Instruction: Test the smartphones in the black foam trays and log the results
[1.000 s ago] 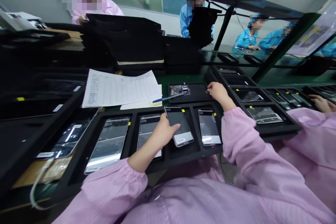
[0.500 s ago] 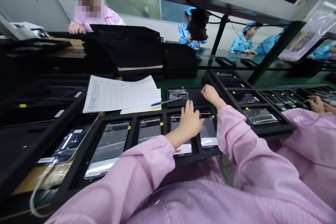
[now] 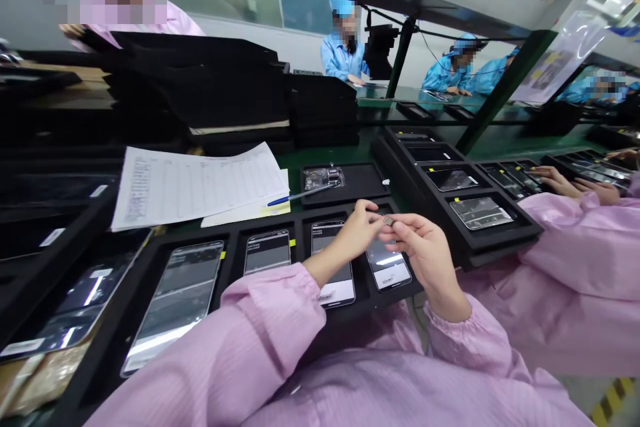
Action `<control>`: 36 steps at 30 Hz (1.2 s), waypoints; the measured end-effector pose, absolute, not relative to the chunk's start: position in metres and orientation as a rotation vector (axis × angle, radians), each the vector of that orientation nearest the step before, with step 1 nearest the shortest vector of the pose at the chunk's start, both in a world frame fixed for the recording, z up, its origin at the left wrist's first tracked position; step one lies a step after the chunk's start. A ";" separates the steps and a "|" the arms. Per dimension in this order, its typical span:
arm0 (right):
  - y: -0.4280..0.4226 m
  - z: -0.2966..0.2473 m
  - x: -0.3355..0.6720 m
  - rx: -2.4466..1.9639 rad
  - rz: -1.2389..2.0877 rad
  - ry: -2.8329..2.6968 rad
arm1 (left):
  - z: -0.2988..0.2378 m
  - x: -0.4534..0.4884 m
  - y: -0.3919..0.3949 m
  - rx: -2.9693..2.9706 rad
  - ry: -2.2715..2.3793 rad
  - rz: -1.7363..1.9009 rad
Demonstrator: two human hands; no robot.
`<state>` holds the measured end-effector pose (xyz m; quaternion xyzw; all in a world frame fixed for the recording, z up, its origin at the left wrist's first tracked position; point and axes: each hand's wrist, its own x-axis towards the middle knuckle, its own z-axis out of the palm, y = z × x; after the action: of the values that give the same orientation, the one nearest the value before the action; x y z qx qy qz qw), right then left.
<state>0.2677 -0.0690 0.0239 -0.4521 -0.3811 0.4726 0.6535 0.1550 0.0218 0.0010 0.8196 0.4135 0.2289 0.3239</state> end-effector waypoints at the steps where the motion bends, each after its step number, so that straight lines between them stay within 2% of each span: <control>1: -0.068 0.025 0.267 -1.003 1.112 -0.831 | 0.001 0.156 0.015 2.156 1.074 0.595; 7: -0.073 0.026 0.260 -0.939 1.218 -0.790 | -0.001 0.161 0.001 2.255 1.139 0.573; 14: -0.069 0.001 0.278 -0.907 0.948 -0.727 | -0.002 0.160 0.016 2.112 1.220 0.681; 21: -0.061 -0.010 0.285 -0.838 0.571 -0.629 | 0.006 0.158 0.016 1.671 1.093 0.878; 25: -0.063 -0.011 0.282 -0.878 0.455 -0.669 | 0.000 0.162 -0.007 1.395 0.970 0.769; 30: -0.083 -0.006 0.274 -0.943 0.617 -0.685 | 0.014 0.153 -0.007 1.103 0.935 0.760; 36: -0.102 0.008 0.251 -0.925 1.106 -0.694 | 0.052 0.130 0.010 0.826 0.928 0.988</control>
<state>0.2511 -0.1018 0.0076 -0.4145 -0.3113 0.4959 0.6967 0.1299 0.0100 0.0516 0.3709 0.4169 0.4439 0.7011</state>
